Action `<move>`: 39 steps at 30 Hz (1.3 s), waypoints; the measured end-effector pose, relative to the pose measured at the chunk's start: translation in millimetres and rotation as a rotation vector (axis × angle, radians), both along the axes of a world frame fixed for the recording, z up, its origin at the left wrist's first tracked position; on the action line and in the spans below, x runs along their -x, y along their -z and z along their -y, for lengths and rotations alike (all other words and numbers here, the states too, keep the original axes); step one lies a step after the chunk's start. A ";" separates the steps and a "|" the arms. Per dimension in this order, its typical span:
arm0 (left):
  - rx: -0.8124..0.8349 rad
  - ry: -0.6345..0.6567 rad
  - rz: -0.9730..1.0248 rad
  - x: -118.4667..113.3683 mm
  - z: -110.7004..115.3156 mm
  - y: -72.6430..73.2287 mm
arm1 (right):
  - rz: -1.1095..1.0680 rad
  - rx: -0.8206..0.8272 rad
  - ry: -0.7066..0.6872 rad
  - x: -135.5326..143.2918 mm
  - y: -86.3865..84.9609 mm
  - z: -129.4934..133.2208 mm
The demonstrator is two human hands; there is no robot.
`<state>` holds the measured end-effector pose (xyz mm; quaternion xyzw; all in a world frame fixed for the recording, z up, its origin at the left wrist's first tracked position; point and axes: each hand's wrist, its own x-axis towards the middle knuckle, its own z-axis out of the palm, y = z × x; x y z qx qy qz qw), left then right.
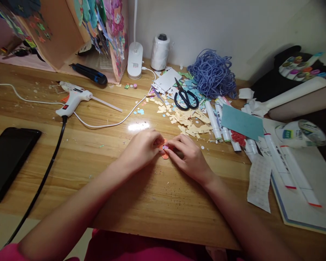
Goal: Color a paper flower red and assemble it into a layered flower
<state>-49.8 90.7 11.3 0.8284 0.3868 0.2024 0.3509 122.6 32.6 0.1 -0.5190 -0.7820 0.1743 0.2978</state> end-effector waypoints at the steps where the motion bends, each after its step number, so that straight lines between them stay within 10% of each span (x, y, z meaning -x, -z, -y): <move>1: 0.000 -0.001 0.001 -0.1 -0.1 0.1 | -0.008 0.004 0.007 0.5 0.2 0.2; 39: 0.051 -0.023 -0.003 1.1 0.6 -0.8 | -0.174 -0.026 0.057 -8.6 3.9 3.0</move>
